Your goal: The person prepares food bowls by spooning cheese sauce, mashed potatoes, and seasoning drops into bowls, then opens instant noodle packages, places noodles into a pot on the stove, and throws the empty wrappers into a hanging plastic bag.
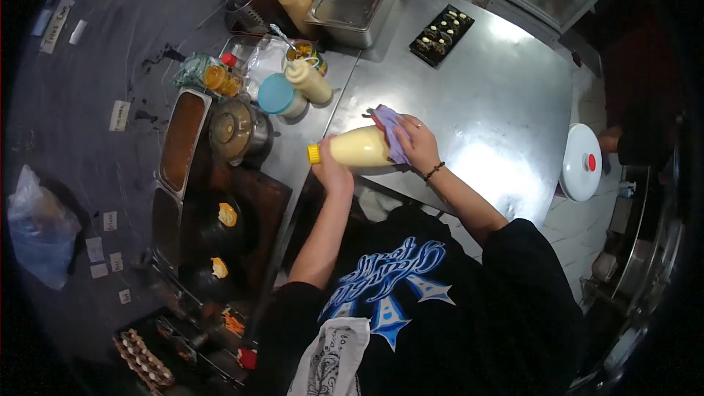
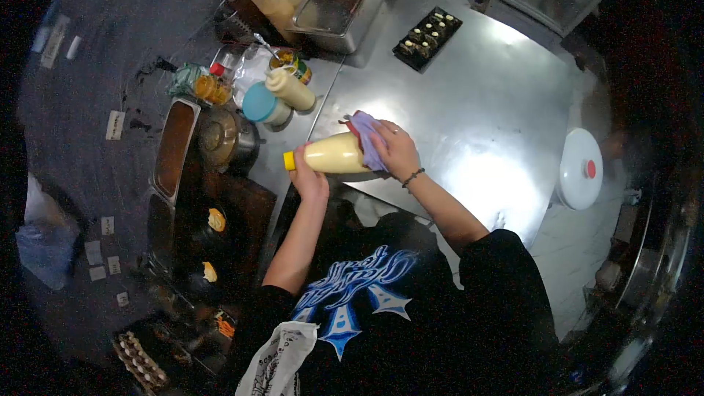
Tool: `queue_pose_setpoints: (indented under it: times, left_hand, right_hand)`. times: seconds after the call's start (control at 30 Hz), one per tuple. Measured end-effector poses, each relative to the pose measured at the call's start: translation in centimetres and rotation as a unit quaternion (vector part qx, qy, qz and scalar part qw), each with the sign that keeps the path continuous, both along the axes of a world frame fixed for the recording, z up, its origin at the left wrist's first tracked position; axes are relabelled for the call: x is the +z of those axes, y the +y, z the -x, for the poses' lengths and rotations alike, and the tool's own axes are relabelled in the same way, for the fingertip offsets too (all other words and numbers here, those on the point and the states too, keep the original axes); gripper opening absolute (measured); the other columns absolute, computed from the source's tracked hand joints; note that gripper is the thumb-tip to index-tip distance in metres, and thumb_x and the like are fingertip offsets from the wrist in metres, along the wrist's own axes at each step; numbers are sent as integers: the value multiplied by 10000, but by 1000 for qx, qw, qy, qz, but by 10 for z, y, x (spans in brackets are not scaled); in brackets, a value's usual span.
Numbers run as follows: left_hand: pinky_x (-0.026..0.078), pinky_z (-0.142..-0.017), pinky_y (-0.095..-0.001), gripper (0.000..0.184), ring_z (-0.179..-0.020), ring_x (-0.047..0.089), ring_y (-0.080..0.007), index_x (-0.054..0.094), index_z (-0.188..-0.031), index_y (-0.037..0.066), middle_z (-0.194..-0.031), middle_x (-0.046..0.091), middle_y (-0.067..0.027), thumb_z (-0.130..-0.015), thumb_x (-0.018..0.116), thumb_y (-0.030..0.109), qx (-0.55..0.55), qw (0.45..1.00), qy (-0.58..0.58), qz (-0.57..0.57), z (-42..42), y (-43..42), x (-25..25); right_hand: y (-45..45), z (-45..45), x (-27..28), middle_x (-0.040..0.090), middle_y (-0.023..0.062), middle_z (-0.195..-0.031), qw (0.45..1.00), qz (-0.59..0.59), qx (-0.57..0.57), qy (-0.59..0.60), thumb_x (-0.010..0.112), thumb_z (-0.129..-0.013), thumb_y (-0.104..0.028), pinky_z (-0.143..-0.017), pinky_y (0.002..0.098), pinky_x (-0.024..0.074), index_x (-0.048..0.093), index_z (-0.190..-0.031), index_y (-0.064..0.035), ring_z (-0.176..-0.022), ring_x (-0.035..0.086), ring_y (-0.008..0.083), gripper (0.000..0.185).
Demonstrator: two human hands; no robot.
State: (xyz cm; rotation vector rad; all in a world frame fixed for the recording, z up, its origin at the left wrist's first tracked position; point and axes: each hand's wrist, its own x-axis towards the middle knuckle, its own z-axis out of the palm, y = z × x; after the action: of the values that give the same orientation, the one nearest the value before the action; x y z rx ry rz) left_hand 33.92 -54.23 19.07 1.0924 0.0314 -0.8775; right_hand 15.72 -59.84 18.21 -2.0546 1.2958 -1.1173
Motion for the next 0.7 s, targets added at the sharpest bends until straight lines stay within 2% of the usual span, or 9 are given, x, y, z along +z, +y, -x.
queue_pose_setpoints:
  times: [0.1, 0.17, 0.27, 0.33, 0.4, 0.5, 0.57, 0.6, 0.7]
  left_hand:
    - [491, -823, -325, 256, -914, 600, -207, 535, -1050, 5, -989, 612, -119, -868, 593, 176, -57, 995, -76, 41, 0, -3, 3]
    - [452, -864, -327, 281, -947, 574, -216, 497, -1110, 9, -998, 603, -137, -842, 551, 78, -78, 993, -58, 68, 1, -4, 10]
    - [452, -867, -332, 427, -947, 569, -224, 430, -1214, 32, -1018, 591, -153, -801, 536, 18, -104, 988, -57, 98, 7, -7, 23]
    - [476, -832, -359, 568, -908, 584, -237, 353, -1276, 35, -989, 599, -160, -735, 525, 22, -129, 982, -91, 108, 16, -8, 28]
    - [486, -791, -335, 618, -850, 594, -224, 380, -1246, 28, -918, 610, -145, -647, 530, 36, -254, 927, -178, 212, 26, -9, 31]
    - [490, -763, -338, 574, -748, 604, -237, 418, -1157, -9, -762, 611, -139, -600, 534, 63, -252, 921, -242, 170, 36, -3, 33]
    - [494, -765, -367, 481, -698, 609, -260, 432, -1071, -31, -691, 603, -151, -607, 527, 53, -222, 927, -242, 183, 37, -2, 34]
    - [497, -657, -280, 390, -678, 617, -202, 476, -1019, -10, -700, 624, -122, -634, 533, 19, -204, 932, -225, 198, 38, 0, 40]
    - [511, -685, -346, 396, -661, 607, -245, 452, -1018, -35, -687, 607, -158, -625, 490, 3, -203, 937, -223, 179, 26, -6, 47]
  right_hand:
    - [3, 28, -36, 638, 162, -997, 999, -17, -2, -52, 544, -890, -233, -793, 354, 485, 617, -1062, -20, -901, 611, 324, 283]
    - [2, 41, -41, 648, 89, -882, 945, -277, -74, -158, 478, -946, -270, -702, 303, 492, 613, -1040, -2, -783, 621, 186, 315]
    - [-4, 45, -34, 629, 51, -809, 906, -245, -86, -334, 438, -965, -307, -671, 263, 479, 605, -996, 2, -732, 592, 121, 352]
    - [8, 38, 9, 627, 107, -842, 958, -218, -24, -187, 429, -953, -310, -718, 323, 481, 580, -952, -14, -775, 608, 203, 333]
    - [15, 15, 33, 628, 174, -935, 988, 74, 101, -91, 444, -921, -262, -793, 414, 448, 603, -972, -1, -869, 582, 349, 310]
    - [37, 10, 39, 612, 200, -952, 992, 36, 56, -103, 436, -909, -233, -809, 441, 433, 595, -944, -2, -893, 555, 378, 283]
    - [32, 28, -31, 599, 216, -960, 997, 9, 46, -60, 415, -921, -211, -810, 437, 431, 583, -942, 0, -904, 548, 386, 270]
    - [37, 43, -45, 594, 221, -942, 996, -34, 48, -61, 402, -927, -204, -804, 442, 428, 579, -926, 3, -898, 543, 390, 272]
    - [41, 55, -37, 586, 238, -881, 993, -99, 57, 17, 382, -936, -217, -780, 459, 420, 583, -867, 10, -857, 540, 404, 311]
